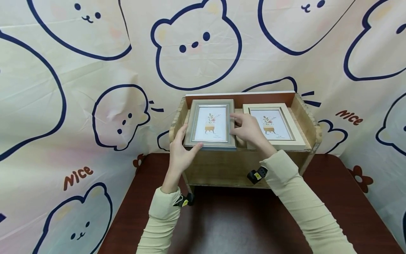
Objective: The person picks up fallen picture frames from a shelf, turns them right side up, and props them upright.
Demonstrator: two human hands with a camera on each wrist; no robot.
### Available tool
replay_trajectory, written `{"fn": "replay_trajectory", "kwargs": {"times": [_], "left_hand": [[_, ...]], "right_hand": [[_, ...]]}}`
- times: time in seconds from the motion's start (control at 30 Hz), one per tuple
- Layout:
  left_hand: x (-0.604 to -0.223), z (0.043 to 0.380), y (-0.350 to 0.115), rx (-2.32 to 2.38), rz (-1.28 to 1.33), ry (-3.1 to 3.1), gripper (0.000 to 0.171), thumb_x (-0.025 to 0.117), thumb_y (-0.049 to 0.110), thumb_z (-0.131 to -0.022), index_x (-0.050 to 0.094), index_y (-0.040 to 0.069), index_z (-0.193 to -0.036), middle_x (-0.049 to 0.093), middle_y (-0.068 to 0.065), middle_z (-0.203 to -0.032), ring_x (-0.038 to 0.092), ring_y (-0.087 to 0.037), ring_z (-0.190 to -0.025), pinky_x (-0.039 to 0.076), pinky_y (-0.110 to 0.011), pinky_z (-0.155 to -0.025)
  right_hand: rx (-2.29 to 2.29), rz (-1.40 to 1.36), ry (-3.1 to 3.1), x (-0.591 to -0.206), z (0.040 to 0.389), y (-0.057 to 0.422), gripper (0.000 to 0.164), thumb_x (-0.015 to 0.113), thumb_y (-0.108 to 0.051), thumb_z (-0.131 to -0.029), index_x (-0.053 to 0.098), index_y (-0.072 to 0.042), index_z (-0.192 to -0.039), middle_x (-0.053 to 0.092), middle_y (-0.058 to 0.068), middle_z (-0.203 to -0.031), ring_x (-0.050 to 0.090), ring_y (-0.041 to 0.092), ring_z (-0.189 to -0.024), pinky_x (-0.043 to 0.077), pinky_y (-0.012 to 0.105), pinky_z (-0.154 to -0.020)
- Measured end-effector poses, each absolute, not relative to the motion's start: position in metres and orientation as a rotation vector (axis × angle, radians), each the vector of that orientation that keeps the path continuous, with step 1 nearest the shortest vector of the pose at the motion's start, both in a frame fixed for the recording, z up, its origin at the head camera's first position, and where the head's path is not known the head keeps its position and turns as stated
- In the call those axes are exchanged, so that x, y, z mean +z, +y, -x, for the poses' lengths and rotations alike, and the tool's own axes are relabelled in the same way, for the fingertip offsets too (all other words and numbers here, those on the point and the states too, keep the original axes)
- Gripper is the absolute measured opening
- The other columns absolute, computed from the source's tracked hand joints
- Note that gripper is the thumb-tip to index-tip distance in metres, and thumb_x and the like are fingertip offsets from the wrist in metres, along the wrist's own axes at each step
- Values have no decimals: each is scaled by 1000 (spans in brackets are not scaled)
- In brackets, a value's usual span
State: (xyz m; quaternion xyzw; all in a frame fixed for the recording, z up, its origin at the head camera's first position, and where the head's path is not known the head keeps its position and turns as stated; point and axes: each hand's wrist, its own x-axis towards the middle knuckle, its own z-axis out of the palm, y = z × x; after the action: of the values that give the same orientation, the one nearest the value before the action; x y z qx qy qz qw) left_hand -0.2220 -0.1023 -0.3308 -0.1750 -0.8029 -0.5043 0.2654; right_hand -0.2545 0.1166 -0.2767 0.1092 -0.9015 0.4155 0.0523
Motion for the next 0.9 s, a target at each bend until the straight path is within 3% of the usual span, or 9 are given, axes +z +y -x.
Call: {"fn": "replay_trajectory", "kwargs": {"times": [0.27, 0.47, 0.7, 0.9], "left_hand": [[-338, 224, -98, -1288, 521, -2032, 70, 78, 6, -70, 43, -7, -129, 48, -24, -127, 43, -32, -120, 36, -44, -97], [-344, 227, -96, -1273, 548, -1980, 70, 78, 6, -69, 43, -8, -129, 48, -25, -127, 43, -34, -119, 37, -47, -96], [-346, 228, -96, -1237, 556, -1979, 73, 79, 8, -68, 43, -9, -129, 48, -25, -126, 44, -34, -118, 38, -46, -95], [-341, 231, -100, -1238, 574, -1999, 77, 82, 9, -64, 43, -9, -128, 51, -25, -123, 51, -32, -112, 46, -42, -88]], "right_hand": [[1596, -339, -2461, -285, 255, 117, 56, 61, 2, -80, 47, -5, -133, 44, 10, -136, 48, 27, -117, 45, 35, -90], [1842, -242, -2413, -284, 259, 123, 66, 65, 7, -77, 39, -4, -137, 42, 13, -137, 53, 29, -111, 49, 33, -84], [1809, -261, -2517, -278, 262, 132, 70, 68, 2, -77, 35, -1, -139, 48, 19, -129, 50, 31, -113, 45, 36, -91], [1845, -334, -2430, -281, 258, 133, 70, 66, 4, -77, 34, -3, -139, 50, 17, -126, 54, 25, -101, 49, 18, -73]]}}
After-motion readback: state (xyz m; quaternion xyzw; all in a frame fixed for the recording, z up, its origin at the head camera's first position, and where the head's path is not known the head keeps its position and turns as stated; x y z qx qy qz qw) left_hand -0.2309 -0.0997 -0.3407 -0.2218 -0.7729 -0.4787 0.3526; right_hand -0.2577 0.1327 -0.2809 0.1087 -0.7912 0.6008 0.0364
